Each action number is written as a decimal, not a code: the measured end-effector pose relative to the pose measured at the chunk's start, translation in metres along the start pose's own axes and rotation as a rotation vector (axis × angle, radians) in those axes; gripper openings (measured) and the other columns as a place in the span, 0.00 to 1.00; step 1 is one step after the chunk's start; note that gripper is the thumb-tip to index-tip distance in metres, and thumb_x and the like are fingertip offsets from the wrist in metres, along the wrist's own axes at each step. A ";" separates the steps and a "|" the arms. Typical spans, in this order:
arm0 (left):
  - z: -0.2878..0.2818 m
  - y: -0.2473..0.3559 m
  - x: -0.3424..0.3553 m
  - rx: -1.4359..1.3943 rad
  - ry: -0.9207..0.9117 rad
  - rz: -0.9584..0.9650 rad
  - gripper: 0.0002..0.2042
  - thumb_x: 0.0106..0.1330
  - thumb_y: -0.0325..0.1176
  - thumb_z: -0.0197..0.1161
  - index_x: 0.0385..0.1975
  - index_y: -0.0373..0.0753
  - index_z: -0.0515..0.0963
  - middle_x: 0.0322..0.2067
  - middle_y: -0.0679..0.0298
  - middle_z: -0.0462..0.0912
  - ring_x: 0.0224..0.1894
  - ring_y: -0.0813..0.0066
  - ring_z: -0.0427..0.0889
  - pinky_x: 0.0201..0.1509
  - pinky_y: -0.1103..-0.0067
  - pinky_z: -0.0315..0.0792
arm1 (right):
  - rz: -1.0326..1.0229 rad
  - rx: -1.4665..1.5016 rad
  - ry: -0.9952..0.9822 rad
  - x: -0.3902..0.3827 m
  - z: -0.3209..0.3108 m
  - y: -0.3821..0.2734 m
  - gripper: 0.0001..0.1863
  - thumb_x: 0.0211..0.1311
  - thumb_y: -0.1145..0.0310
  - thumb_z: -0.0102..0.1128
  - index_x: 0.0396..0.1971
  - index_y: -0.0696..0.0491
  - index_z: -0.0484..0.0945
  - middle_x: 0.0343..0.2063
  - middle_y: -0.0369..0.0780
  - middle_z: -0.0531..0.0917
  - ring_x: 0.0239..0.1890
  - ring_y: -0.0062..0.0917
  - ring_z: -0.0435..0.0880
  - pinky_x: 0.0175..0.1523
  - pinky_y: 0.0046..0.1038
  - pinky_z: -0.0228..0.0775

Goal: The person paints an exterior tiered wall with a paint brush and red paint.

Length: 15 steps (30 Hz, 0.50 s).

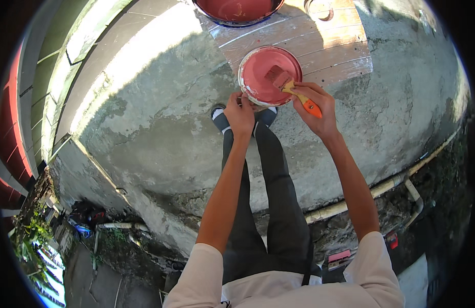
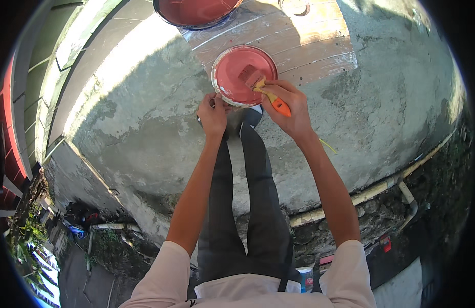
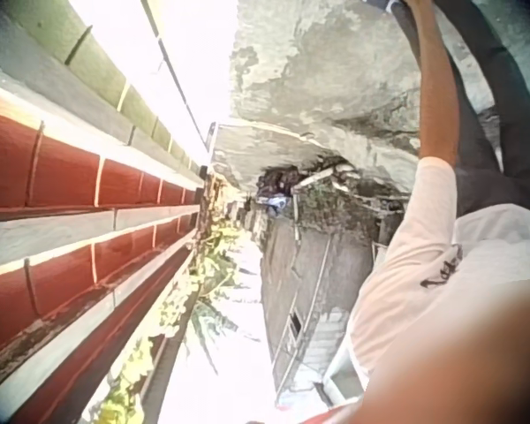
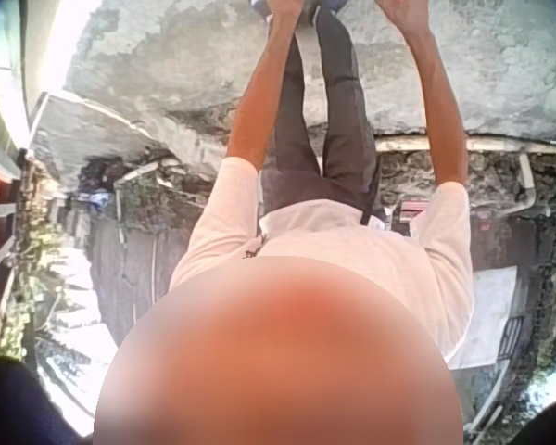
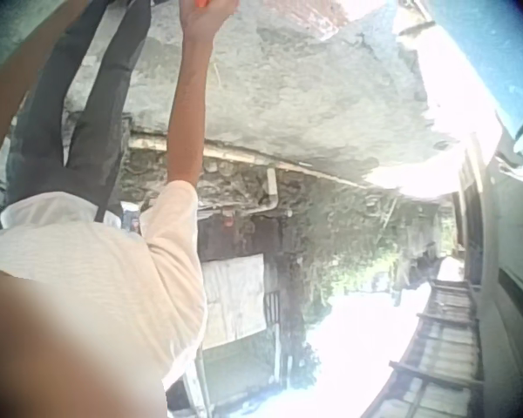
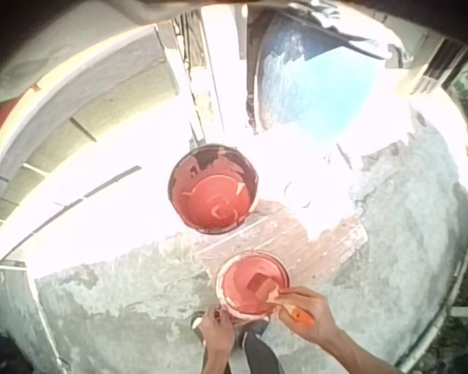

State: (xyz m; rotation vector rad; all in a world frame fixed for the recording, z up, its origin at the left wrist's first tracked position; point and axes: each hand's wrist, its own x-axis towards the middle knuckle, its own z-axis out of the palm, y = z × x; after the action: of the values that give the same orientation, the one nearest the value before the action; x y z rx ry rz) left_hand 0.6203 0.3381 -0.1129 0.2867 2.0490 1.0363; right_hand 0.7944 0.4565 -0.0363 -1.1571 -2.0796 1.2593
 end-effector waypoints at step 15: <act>-0.005 -0.010 0.012 0.021 -0.094 0.019 0.11 0.75 0.27 0.54 0.45 0.23 0.76 0.28 0.52 0.86 0.26 0.68 0.89 0.30 0.75 0.84 | -0.024 -0.109 0.109 -0.010 0.024 -0.018 0.11 0.57 0.79 0.69 0.41 0.59 0.86 0.39 0.49 0.87 0.38 0.40 0.89 0.45 0.33 0.81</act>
State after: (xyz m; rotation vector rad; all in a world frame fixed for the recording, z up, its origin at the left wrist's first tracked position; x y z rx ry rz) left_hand 0.6103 0.3352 -0.1256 0.3598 1.9771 0.9944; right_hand 0.7748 0.4317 -0.0321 -1.2156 -2.0971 1.0586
